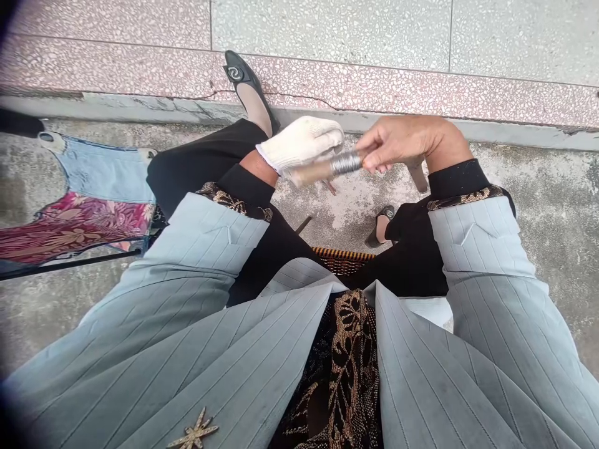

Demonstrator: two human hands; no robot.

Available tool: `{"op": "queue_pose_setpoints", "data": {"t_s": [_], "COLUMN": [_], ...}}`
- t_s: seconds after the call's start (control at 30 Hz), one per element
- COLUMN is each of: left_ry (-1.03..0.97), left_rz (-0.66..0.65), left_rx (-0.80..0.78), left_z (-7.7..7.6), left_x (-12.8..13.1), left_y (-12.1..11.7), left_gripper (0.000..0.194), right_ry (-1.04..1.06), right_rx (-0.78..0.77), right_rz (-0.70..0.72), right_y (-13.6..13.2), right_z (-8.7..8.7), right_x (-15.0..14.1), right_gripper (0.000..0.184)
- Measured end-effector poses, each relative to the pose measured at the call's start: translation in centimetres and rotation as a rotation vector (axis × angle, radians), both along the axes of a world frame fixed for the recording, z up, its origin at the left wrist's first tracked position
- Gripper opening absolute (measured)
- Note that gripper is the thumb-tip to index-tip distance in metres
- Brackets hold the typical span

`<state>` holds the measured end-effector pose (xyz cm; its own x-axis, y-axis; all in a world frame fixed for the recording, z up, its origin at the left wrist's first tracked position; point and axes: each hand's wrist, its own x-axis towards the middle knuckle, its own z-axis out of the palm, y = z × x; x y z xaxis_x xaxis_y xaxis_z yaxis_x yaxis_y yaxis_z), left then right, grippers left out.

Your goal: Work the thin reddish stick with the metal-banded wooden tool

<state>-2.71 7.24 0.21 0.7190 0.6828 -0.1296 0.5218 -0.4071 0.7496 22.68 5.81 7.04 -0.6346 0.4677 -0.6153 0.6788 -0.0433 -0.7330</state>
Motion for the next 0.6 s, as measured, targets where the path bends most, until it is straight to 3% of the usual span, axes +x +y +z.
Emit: {"op": "queue_pose_setpoints", "data": {"t_s": [0.13, 0.27, 0.37, 0.4, 0.47, 0.6], "left_ry": [-0.037, -0.005, 0.001, 0.0, -0.001, 0.033], "left_rz": [0.028, -0.113, -0.155, -0.161, -0.154, -0.085], "left_rx": [-0.004, 0.031, 0.069, 0.087, 0.125, 0.136], "left_z": [-0.9, -1.2, -1.2, -1.1, -1.0, -0.3], "left_x": [0.6, 1.1, 1.2, 1.2, 1.0, 0.3], "left_y": [-0.3, -0.9, -1.2, -1.2, -1.2, -0.7], "left_gripper": [0.037, 0.037, 0.036, 0.036, 0.035, 0.032], "right_ry": [0.239, 0.185, -0.057, -0.179, -0.421, -0.51], "right_rx": [0.128, 0.173, 0.331, 0.408, 0.495, 0.363], "right_rz": [-0.414, -0.481, -0.582, -0.575, -0.408, 0.033], "right_y": [-0.3, 0.1, 0.4, 0.4, 0.4, 0.1], "right_z": [0.8, -0.4, -1.1, -1.2, -1.3, -1.5], "right_x": [0.9, 1.3, 0.6, 0.2, -0.7, -1.8], "right_gripper": [0.044, 0.061, 0.057, 0.053, 0.049, 0.045]}}
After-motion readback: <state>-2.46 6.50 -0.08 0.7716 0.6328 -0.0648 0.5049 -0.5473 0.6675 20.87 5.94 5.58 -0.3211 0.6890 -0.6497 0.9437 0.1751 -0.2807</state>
